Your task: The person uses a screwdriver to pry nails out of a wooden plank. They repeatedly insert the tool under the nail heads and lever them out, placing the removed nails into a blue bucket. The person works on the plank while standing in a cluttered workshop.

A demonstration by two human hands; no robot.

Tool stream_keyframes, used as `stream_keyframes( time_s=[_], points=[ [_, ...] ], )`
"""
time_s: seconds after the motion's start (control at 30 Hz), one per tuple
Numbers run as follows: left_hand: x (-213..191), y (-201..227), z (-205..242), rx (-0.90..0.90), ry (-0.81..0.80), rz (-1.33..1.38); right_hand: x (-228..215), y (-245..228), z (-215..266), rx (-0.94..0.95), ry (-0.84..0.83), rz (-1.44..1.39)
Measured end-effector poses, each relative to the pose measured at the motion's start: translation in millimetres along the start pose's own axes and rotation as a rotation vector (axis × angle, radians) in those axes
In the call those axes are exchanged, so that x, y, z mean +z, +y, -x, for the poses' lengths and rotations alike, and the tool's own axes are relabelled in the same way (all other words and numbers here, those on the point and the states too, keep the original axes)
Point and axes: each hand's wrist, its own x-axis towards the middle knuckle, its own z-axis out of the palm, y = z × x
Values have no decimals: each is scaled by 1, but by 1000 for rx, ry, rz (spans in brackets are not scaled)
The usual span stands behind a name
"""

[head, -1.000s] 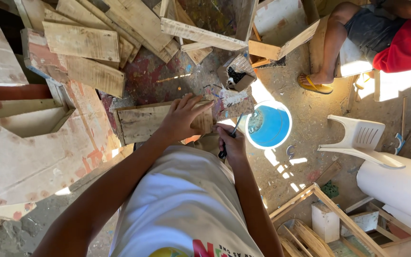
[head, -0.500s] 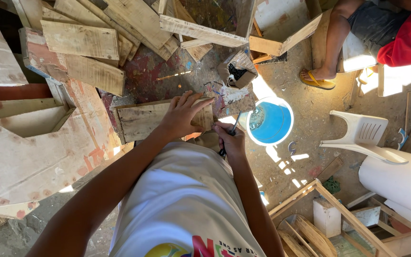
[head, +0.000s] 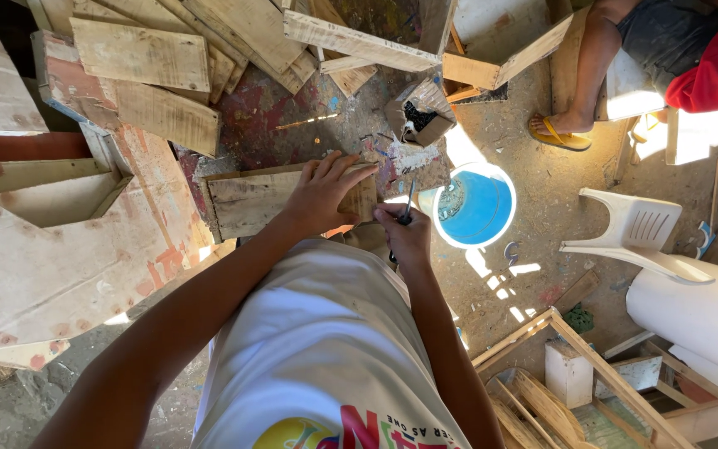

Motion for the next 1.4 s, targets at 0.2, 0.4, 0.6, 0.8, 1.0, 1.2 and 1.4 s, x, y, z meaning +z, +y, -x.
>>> stream_keyframes(
  time_s=[0.2,0.4,0.6,0.8,1.0,1.2,1.4],
  points=[
    [-9,6,4,15,-10,17,4,17,-9,26,19,-48],
    [7,4,2,184,88,56,5,18,-7,29,-3,-148],
    [24,2,-12,272,207,58,3,23,-11,4,-16,-169],
    [18,1,-10,366,271,-10,1,20,-8,13,-46,-173],
    [33,-10,-20,440,319,-99,-1,12,-6,52,-99,-153],
    [30,-6,-24,421,336,-107,-6,9,-10,69,-139,-162],
    [32,-9,-23,410,296,-16,-29,-6,14,40,-192,-35]
  ],
)
